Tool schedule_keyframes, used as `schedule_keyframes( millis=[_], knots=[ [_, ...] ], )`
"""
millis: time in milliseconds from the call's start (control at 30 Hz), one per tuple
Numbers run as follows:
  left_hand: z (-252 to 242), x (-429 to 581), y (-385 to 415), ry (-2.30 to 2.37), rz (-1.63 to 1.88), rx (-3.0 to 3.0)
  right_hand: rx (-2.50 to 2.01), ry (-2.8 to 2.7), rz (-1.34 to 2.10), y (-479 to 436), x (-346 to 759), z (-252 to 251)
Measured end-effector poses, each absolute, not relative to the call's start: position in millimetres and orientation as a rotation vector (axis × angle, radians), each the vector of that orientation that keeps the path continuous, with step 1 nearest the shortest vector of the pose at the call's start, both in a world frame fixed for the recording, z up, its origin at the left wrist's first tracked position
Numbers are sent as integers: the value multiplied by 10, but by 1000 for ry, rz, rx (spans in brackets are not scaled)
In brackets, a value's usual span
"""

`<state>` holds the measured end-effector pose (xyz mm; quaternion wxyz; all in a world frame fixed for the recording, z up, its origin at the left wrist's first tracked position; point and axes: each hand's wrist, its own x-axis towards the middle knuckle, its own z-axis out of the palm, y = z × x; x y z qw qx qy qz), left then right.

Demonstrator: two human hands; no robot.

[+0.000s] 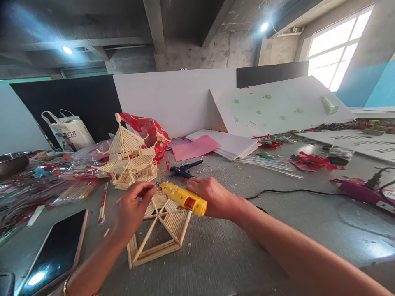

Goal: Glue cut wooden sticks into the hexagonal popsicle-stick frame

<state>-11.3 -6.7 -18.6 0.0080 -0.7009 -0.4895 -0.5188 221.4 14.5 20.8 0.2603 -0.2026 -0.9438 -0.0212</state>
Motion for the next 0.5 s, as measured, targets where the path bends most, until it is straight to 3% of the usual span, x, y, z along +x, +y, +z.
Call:
schedule_keyframes(
  millis=[333, 433, 500],
  knots=[
    [-132, -116, -106, -1594, -1759, -2163, -543, -2572, -176, 155, 2235, 202],
    [-103, -109, -82, -1764, -2044, -2150, -617, -2508, -254, 183, 2250, 182],
    [-68, -106, -60, -1873, -2412, -2137, -730, -2411, -327, 221, 2268, 166]
  ],
)
